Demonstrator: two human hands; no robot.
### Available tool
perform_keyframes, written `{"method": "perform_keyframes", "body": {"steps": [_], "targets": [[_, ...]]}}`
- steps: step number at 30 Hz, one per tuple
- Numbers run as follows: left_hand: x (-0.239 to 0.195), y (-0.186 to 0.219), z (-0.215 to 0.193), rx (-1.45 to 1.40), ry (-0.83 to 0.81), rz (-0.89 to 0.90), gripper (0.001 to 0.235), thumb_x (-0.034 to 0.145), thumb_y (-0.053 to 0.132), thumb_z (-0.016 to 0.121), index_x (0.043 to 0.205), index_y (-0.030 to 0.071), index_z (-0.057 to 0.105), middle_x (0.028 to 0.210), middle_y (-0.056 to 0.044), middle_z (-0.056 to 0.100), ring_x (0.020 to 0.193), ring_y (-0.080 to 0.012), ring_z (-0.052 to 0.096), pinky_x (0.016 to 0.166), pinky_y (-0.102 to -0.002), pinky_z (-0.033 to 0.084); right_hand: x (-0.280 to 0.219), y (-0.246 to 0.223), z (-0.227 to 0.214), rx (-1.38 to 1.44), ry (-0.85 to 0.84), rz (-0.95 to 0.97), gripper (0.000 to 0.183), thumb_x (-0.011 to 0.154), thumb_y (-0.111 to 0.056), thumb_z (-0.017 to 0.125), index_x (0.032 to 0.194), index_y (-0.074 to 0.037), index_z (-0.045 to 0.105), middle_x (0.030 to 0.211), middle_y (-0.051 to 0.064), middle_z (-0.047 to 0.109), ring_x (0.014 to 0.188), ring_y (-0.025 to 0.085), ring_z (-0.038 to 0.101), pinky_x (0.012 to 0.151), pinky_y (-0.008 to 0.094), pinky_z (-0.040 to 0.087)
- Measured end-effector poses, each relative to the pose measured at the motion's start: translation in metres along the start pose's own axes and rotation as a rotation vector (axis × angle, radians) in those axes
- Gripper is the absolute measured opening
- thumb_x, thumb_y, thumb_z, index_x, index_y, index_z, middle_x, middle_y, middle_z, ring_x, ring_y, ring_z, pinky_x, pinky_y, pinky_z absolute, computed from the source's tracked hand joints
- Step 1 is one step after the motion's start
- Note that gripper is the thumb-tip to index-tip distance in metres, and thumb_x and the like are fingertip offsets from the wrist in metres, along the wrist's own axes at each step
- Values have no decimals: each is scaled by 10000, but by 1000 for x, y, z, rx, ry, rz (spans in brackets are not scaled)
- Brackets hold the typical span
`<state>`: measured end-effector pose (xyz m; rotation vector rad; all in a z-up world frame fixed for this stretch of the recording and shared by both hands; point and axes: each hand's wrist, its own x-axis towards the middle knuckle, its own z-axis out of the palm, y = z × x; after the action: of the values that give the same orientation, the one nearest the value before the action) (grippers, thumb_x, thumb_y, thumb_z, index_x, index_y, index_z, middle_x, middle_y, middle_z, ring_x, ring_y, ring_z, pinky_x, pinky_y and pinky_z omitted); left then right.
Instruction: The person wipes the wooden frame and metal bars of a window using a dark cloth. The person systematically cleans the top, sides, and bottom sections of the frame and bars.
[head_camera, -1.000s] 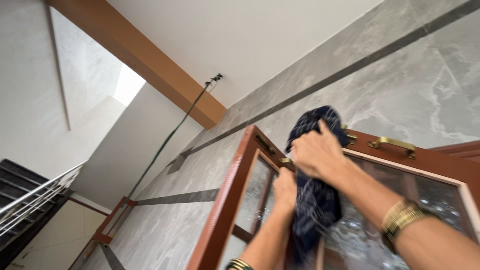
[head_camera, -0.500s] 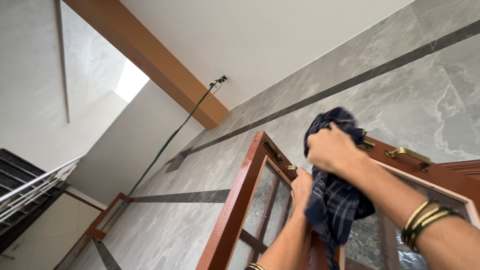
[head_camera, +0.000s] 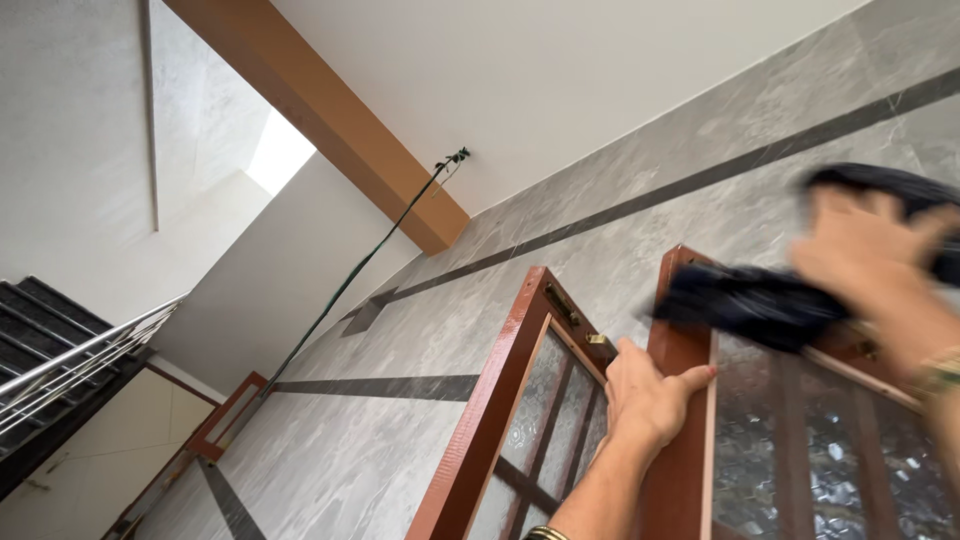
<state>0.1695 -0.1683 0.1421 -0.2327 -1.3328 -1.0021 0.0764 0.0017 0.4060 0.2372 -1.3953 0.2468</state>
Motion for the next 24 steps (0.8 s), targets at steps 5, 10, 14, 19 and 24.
{"method": "perform_keyframes", "body": {"steps": [5,10,14,19,24], "targets": [[11,-9,4,37,-5,-13,826,709,465,897,1198,-58,484,1190,-266,639,1109,-364,668,963,-429,543,3,142,64,668,28,-99,723,780,-281,755,1387,19,499,1311,268,634,1156,416,615,962,647,437],[23,-29,8,71,-17,-45,789,712,479,872,1166,-35,482,1173,-267,661,1061,-347,700,922,-424,575,-35,206,114,1263,-382,35,633,973,-336,658,1452,57,528,1230,293,735,1039,385,735,914,487,571],[26,-39,11,82,-27,-54,720,734,472,849,1113,-46,524,1161,-257,679,1041,-329,717,922,-421,577,-88,190,92,1043,-323,-132,566,1028,-243,567,1525,15,481,1284,244,681,1086,299,679,890,422,543],[13,-32,29,394,260,94,780,783,394,843,1286,-76,478,1342,-301,507,1250,-419,485,997,-506,424,-162,133,38,1931,-824,227,599,956,-172,557,1544,-73,505,1201,161,735,904,169,751,737,304,630],[-30,-5,65,262,-16,526,641,895,477,726,1246,-32,554,1323,-258,487,1212,-398,472,1007,-509,398,-194,102,16,1795,-856,221,527,978,-219,538,1495,-116,537,1114,155,776,821,171,751,687,309,627]]}}
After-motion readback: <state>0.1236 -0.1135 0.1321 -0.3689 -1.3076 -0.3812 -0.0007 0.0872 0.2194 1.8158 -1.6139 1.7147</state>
